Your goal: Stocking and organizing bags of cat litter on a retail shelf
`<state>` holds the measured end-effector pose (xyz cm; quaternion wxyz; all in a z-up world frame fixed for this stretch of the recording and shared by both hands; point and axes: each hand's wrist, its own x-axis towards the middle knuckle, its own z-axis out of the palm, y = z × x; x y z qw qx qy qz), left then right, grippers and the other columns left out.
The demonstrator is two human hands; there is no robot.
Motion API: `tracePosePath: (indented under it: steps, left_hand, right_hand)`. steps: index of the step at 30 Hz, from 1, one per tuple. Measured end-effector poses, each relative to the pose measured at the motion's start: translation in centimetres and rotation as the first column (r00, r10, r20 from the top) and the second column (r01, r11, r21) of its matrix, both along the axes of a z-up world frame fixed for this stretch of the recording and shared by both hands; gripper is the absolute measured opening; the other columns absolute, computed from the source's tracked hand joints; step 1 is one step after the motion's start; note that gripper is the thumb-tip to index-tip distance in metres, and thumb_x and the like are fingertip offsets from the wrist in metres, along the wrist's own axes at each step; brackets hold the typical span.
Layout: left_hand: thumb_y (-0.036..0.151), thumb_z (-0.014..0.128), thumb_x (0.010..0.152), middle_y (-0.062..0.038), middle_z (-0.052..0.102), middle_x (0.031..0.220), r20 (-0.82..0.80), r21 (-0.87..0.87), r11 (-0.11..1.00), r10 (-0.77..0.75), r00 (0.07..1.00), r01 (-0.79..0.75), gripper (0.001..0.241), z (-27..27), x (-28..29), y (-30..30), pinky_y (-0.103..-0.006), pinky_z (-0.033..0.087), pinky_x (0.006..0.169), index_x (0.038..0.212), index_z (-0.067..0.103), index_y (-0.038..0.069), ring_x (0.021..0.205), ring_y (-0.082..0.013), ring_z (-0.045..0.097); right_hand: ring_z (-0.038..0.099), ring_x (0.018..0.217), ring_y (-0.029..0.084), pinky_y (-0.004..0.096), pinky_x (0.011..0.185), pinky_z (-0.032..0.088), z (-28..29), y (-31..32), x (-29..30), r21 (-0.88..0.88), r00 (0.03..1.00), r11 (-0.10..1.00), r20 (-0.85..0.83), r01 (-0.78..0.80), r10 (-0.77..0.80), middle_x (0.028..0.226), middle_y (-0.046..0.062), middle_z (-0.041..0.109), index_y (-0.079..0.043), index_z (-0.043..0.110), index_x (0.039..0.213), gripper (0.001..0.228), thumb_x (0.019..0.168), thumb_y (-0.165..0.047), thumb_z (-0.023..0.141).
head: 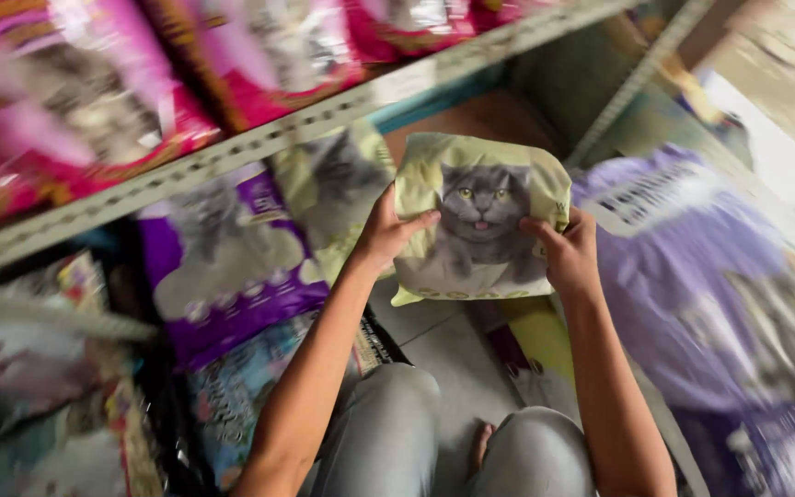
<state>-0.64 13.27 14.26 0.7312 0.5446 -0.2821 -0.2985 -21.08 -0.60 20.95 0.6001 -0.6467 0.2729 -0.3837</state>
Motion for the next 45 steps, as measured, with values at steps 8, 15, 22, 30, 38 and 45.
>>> tracePosePath:
  steps: [8,15,22,30,38,45]
  left_hand:
    - [0.014,0.097,0.072,-0.011,0.069,0.115,0.113,-0.029,0.896,0.443,0.889,-0.443,0.066,1.7,11.0,6.2,-0.0453,0.052,0.097,0.127,0.061,0.006,0.109,-0.0247,0.064]
    - [0.033,0.089,0.076,-0.024,0.057,0.141,0.27,0.292,0.666,0.631,0.727,-0.687,0.088,-11.0,19.1,5.6,-0.0515,0.043,0.114,0.148,0.047,0.003,0.137,-0.0385,0.053]
    - [0.065,0.076,0.078,-0.035,0.049,0.148,0.307,0.502,0.642,0.494,0.813,-0.58,0.11,-6.1,8.6,8.1,-0.0507,0.036,0.12,0.148,0.038,-0.01,0.141,-0.0432,0.047]
    - [0.067,0.065,0.08,-0.021,0.063,0.141,0.402,0.828,0.374,0.121,0.907,-0.417,0.088,-0.6,6.7,10.7,-0.046,0.049,0.11,0.133,0.063,-0.004,0.135,-0.0298,0.058]
    - [0.054,0.072,0.082,-0.026,0.075,0.094,0.732,0.585,0.346,0.163,0.661,-0.733,0.06,-5.1,12.9,9.3,-0.0542,0.06,0.078,0.095,0.075,-0.005,0.1,-0.0439,0.073]
    - [0.057,0.076,0.079,-0.027,0.049,0.152,0.436,0.709,0.542,0.165,0.885,-0.45,0.106,-10.2,20.2,10.5,-0.0521,0.042,0.116,0.157,0.028,0.004,0.143,-0.0382,0.047]
  right_hand:
    - [0.06,0.057,0.01,0.024,0.056,0.046,-2.8,-2.4,18.1,0.029,0.912,0.915,0.095,-0.403,0.399,0.067,0.003,0.063,-0.006,0.07,0.082,0.011,0.076,-0.004,0.079]
    - [0.063,0.115,0.04,0.05,0.1,0.046,-9.3,1.1,24.3,-0.015,0.794,0.857,-0.386,-0.515,0.471,0.118,0.026,0.069,0.006,0.064,0.13,0.062,0.095,-0.044,0.073]
    - [0.054,0.128,0.035,0.054,0.112,0.041,-7.6,3.1,16.3,0.02,0.719,0.755,-0.291,-0.655,0.631,0.136,0.021,0.061,0.0,0.055,0.145,0.067,0.095,-0.04,0.075]
    - [0.051,0.136,0.043,0.058,0.109,0.046,-9.5,1.0,18.8,0.072,0.348,0.77,-0.862,-0.634,0.368,0.146,0.026,0.055,0.0,0.058,0.145,0.108,0.078,-0.086,0.057]
    - [0.07,0.103,0.036,0.052,0.083,0.059,-16.1,-4.9,27.9,-0.161,0.759,0.862,-0.569,-0.481,0.317,0.104,0.018,0.074,-0.005,0.074,0.119,0.084,0.09,-0.082,0.061]
    - [0.072,0.09,0.032,0.048,0.074,0.059,-16.0,-2.4,28.8,0.148,0.823,0.826,-0.094,-0.545,0.56,0.099,0.021,0.071,-0.001,0.067,0.124,0.053,0.09,-0.037,0.085]
